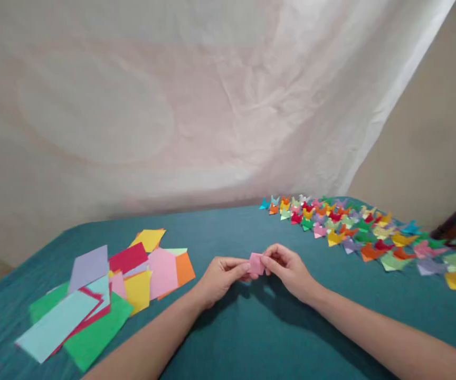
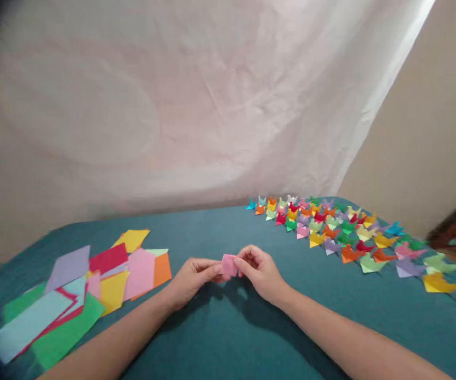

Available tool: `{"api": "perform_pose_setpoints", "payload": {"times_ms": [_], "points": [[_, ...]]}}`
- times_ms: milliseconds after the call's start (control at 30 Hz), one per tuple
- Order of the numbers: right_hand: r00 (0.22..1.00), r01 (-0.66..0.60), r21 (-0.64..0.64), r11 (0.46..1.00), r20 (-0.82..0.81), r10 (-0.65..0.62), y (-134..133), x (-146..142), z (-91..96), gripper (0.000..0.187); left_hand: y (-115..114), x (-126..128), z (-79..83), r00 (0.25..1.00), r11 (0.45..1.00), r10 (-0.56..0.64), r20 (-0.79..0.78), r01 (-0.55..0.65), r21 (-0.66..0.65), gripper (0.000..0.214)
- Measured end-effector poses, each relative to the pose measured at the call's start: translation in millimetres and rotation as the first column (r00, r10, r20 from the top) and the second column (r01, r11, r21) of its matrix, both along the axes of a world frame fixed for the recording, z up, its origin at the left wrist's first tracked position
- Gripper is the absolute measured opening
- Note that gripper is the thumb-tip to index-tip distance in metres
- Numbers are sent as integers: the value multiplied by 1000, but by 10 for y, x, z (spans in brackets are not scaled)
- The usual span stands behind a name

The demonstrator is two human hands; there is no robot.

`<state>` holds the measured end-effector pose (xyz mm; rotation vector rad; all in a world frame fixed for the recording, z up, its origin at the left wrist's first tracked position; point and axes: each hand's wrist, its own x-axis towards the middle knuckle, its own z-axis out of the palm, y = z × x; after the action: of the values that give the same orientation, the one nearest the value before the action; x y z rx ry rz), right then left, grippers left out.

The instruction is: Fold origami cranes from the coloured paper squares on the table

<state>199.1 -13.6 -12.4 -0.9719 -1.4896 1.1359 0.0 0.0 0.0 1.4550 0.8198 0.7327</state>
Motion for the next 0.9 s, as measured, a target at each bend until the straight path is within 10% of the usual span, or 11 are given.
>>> {"api": "perform_pose_setpoints", "payload": {"times_ms": [900], "points": [[991, 68, 90, 994, 108, -77, -72, 2, 2, 20, -55, 123, 18, 984, 984, 175, -29, -174, 37, 36]]}}
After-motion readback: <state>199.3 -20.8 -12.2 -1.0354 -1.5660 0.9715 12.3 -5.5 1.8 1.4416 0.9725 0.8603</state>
